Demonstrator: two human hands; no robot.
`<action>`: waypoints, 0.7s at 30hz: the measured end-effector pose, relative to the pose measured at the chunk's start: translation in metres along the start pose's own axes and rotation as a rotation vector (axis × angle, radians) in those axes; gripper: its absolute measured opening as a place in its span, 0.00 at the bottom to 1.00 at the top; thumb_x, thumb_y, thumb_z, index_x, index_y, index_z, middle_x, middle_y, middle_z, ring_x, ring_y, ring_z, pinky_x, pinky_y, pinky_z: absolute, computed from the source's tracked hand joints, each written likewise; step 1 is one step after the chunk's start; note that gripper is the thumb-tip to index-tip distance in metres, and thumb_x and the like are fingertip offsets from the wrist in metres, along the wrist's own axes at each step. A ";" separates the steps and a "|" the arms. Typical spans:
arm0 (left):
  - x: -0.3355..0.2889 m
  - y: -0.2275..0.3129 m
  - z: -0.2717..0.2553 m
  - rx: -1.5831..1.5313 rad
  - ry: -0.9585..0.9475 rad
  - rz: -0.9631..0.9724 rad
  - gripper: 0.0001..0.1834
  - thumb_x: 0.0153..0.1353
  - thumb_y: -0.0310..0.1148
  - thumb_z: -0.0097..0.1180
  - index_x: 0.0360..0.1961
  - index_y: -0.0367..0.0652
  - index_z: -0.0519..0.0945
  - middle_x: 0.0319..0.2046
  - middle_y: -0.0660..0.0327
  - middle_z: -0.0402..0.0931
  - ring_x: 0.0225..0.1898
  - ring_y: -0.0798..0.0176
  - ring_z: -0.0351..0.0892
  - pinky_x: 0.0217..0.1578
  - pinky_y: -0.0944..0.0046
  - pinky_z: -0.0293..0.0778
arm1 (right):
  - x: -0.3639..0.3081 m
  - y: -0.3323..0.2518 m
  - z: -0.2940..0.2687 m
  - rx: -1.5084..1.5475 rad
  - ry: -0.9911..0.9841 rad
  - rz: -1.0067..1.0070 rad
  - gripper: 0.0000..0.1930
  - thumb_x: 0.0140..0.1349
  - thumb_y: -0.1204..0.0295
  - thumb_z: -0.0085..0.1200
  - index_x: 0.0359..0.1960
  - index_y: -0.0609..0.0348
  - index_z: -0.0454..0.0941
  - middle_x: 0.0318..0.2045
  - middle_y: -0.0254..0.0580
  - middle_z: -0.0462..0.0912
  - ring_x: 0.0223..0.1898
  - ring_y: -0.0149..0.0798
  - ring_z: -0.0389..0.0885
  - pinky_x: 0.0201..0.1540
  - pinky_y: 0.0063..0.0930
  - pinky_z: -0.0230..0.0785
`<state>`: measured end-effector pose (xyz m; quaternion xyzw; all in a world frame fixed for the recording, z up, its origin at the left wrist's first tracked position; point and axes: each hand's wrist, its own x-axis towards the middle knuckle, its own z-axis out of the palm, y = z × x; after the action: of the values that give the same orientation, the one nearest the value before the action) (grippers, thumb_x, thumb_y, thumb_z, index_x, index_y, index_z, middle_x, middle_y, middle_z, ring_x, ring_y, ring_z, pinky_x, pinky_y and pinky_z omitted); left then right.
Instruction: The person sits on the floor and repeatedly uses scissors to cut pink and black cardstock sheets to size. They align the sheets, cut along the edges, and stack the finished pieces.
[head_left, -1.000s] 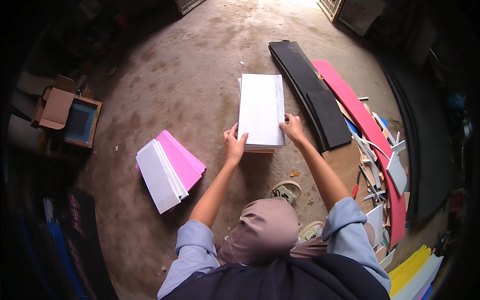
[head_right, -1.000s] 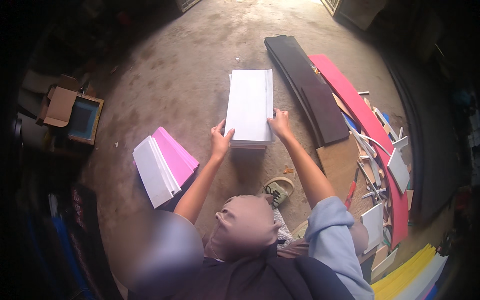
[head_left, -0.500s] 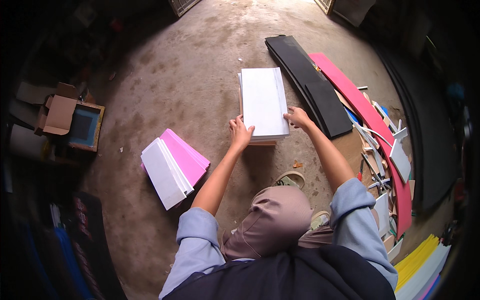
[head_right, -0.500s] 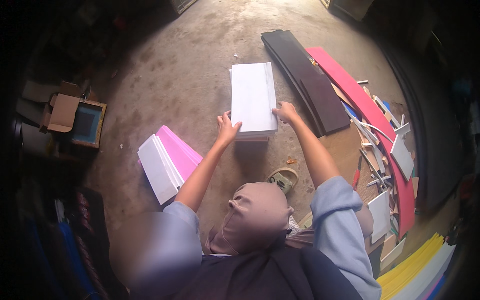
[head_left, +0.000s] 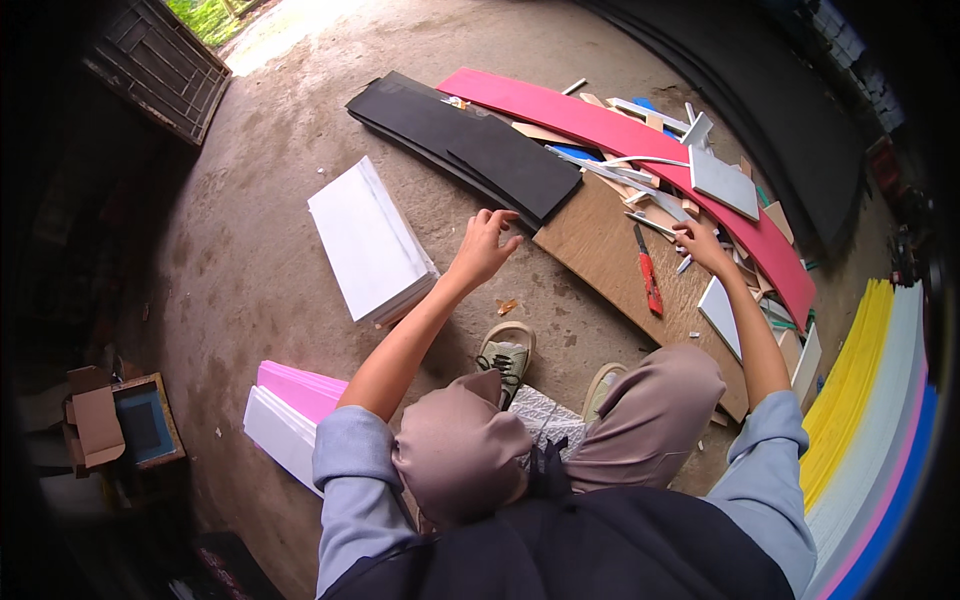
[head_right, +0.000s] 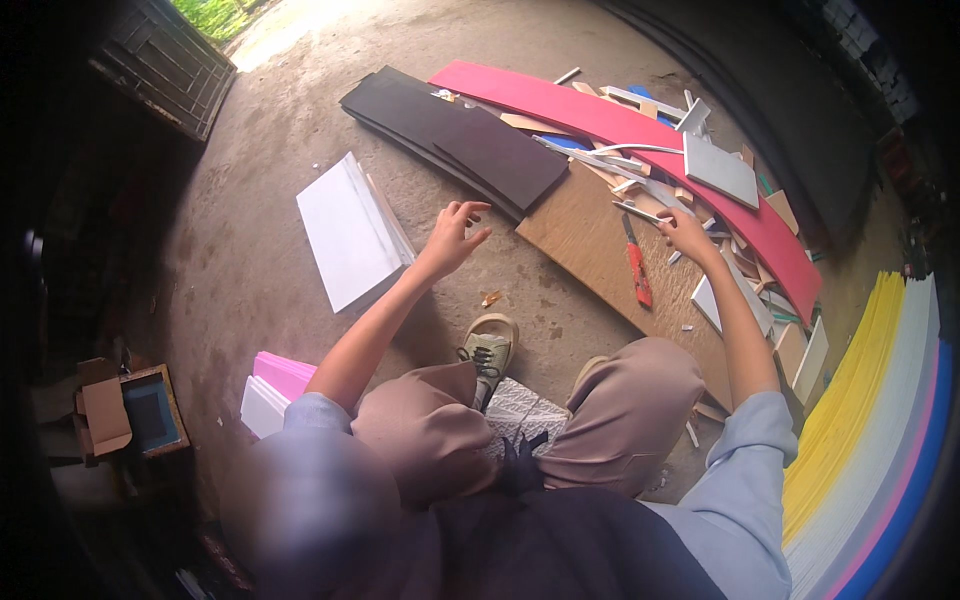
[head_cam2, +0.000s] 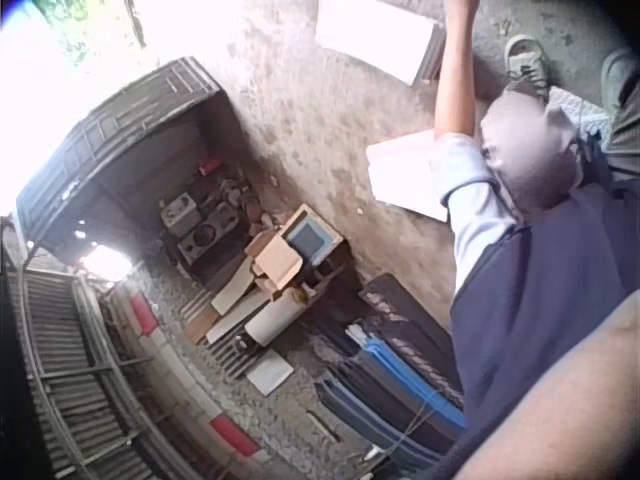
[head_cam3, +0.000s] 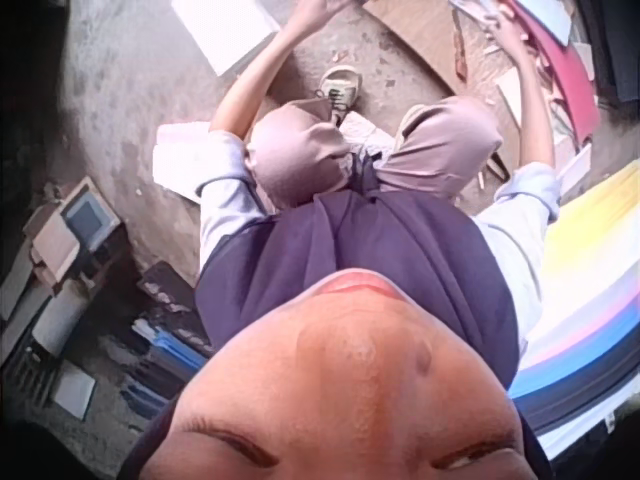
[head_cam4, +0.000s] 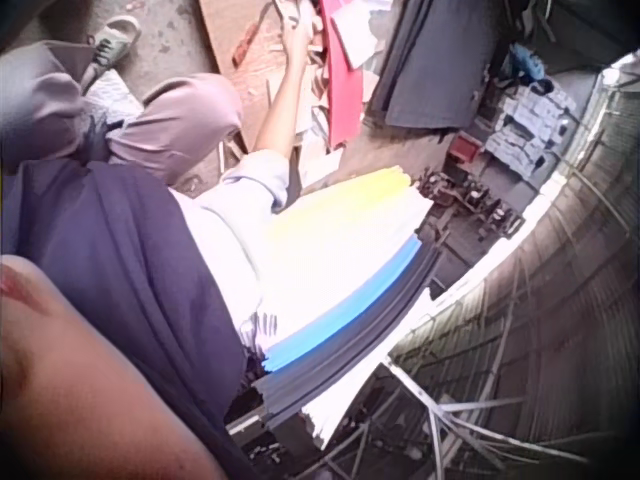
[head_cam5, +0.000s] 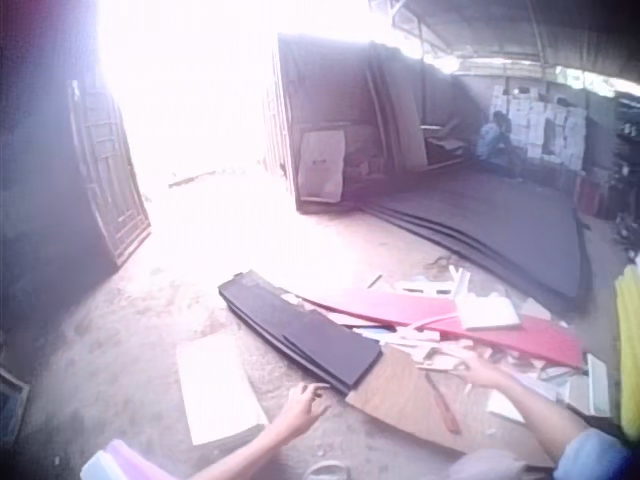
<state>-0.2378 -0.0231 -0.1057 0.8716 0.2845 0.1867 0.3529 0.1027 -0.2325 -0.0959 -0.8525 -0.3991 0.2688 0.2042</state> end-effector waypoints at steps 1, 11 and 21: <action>0.011 0.002 0.020 0.019 -0.091 0.041 0.20 0.52 0.35 0.55 0.48 0.46 0.69 0.38 0.56 0.67 0.43 0.57 0.64 0.46 0.60 0.64 | -0.012 0.037 0.004 -0.042 0.024 -0.007 0.13 0.57 0.69 0.48 0.43 0.60 0.71 0.30 0.39 0.77 0.25 0.29 0.75 0.27 0.23 0.68; 0.065 -0.021 0.128 -0.125 -0.360 -0.089 0.14 0.56 0.32 0.50 0.45 0.44 0.73 0.39 0.56 0.71 0.41 0.62 0.72 0.43 0.63 0.68 | -0.010 0.087 0.147 -0.073 0.411 0.002 0.25 0.49 0.69 0.56 0.49 0.61 0.63 0.41 0.50 0.64 0.45 0.49 0.67 0.45 0.37 0.64; 0.240 0.033 0.219 -1.276 -0.351 -0.425 0.22 0.60 0.27 0.43 0.54 0.27 0.58 0.52 0.49 0.62 0.51 0.57 0.68 0.52 0.68 0.67 | 0.011 0.097 0.120 0.213 0.591 0.188 0.19 0.52 0.73 0.46 0.45 0.68 0.64 0.37 0.50 0.64 0.40 0.49 0.67 0.40 0.38 0.63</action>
<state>0.0742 -0.0033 -0.2015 0.4365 0.2224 0.1008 0.8659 0.0893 -0.2658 -0.2469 -0.9007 -0.2116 0.0676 0.3734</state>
